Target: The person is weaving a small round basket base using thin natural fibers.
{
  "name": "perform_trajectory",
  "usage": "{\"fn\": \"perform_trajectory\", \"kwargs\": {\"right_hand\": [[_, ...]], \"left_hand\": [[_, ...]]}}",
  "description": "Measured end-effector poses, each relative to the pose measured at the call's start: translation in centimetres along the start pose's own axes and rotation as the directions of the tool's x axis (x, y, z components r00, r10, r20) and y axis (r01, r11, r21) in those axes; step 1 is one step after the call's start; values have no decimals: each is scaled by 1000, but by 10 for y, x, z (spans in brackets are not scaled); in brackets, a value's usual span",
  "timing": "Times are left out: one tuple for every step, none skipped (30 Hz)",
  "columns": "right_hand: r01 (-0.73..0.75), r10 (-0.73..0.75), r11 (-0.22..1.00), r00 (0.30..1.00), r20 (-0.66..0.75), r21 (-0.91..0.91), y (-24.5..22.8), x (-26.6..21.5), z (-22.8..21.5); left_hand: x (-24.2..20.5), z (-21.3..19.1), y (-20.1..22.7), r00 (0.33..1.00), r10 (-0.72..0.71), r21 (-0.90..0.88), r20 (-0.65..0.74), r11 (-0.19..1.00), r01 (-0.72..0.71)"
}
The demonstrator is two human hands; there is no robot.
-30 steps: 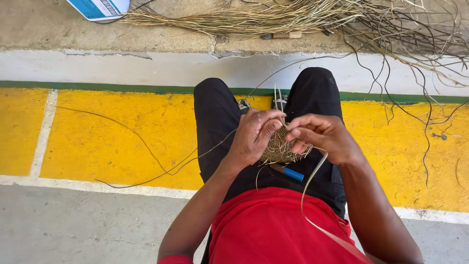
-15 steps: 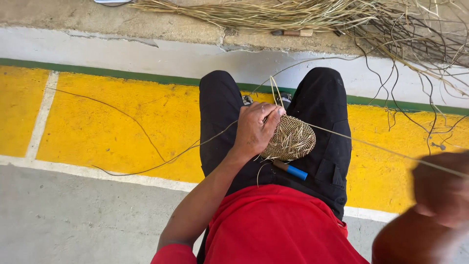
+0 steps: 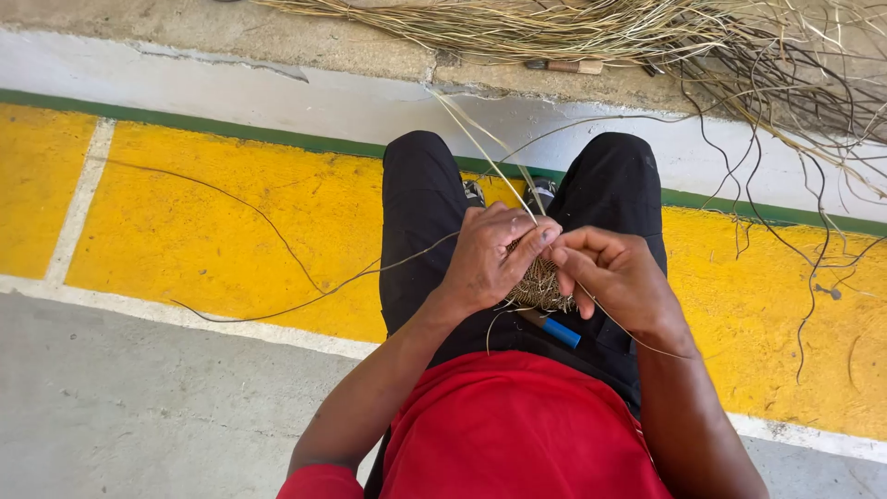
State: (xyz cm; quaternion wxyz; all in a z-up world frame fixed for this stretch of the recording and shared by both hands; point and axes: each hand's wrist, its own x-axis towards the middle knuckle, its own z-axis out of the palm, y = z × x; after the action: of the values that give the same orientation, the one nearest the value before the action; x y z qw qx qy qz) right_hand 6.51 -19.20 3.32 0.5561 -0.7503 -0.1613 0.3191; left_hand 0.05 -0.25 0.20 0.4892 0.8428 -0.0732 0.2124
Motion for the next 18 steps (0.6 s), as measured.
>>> {"fn": "perform_trajectory", "kwargs": {"right_hand": [[-5, 5, 1000, 1000, 0, -4, 5, -6, -10], [-13, 13, 1000, 998, 55, 8, 9, -12, -21], [-19, 17, 1000, 993, 115, 18, 14, -17, -31], [-22, 20, 1000, 993, 118, 13, 23, -26, -44], [97, -154, 962, 964, 215, 254, 32, -35, -58], [174, -336, 853, 904, 264, 492, 41, -43, -72], [171, -333, 854, 906, 263, 491, 37, -47, -70], [274, -438, 784, 880, 184, 556, 33, -51, -69], [376, -537, 699, 838, 100, 608, 28, -53, -68], [377, -538, 699, 837, 101, 607, 27, -47, -58], [470, -544, 752, 838, 33, 462, 26, -39, -46], [542, -560, 785, 828, -34, 299, 25, -30, -35], [544, -561, 783, 827, -35, 301, 26, -23, -27], [611, -607, 791, 790, -91, 28, 28, -16, -19], [614, -654, 749, 746, -129, -249, 30, -11, -11], [610, -649, 753, 749, -130, -248, 31, -6, -9], [615, -678, 720, 722, -137, -322, 31, 1, -7], [615, -706, 683, 694, -141, -394, 32, 7, -4]], "left_hand": [[1, 3, -4, 1000, -3, -6, -1, 1000, 3], [2, 6, -8, 999, -46, 28, 3, 999, 45], [3, 9, -13, 996, -89, 64, 2, 994, 88], [4, 11, -16, 996, -92, 61, -3, 994, 92], [3, 13, -19, 996, -90, 50, -28, 995, 92], [2, 15, -21, 995, -89, 39, -53, 995, 91], [3, 16, -20, 994, -91, 36, -52, 995, 93], [3, 16, -18, 992, -124, 43, -30, 991, 125], [6, 16, -16, 988, -153, 52, -11, 987, 153], [5, 18, -19, 988, -152, 52, -13, 987, 152], [5, 18, -23, 988, -152, -16, -14, 988, 152], [5, 18, -27, 988, -152, -84, -14, 985, 150], [5, 15, -27, 989, -150, -82, -13, 985, 149], [5, 12, -28, 991, -135, -51, 22, 989, 136], [3, 10, -29, 990, -125, -24, 59, 992, 127], [1, 9, -27, 990, -129, -26, 62, 991, 131], [0, 7, -26, 990, -124, -28, 73, 992, 126], [-1, 5, -24, 990, -118, -29, 83, 992, 121]]}}
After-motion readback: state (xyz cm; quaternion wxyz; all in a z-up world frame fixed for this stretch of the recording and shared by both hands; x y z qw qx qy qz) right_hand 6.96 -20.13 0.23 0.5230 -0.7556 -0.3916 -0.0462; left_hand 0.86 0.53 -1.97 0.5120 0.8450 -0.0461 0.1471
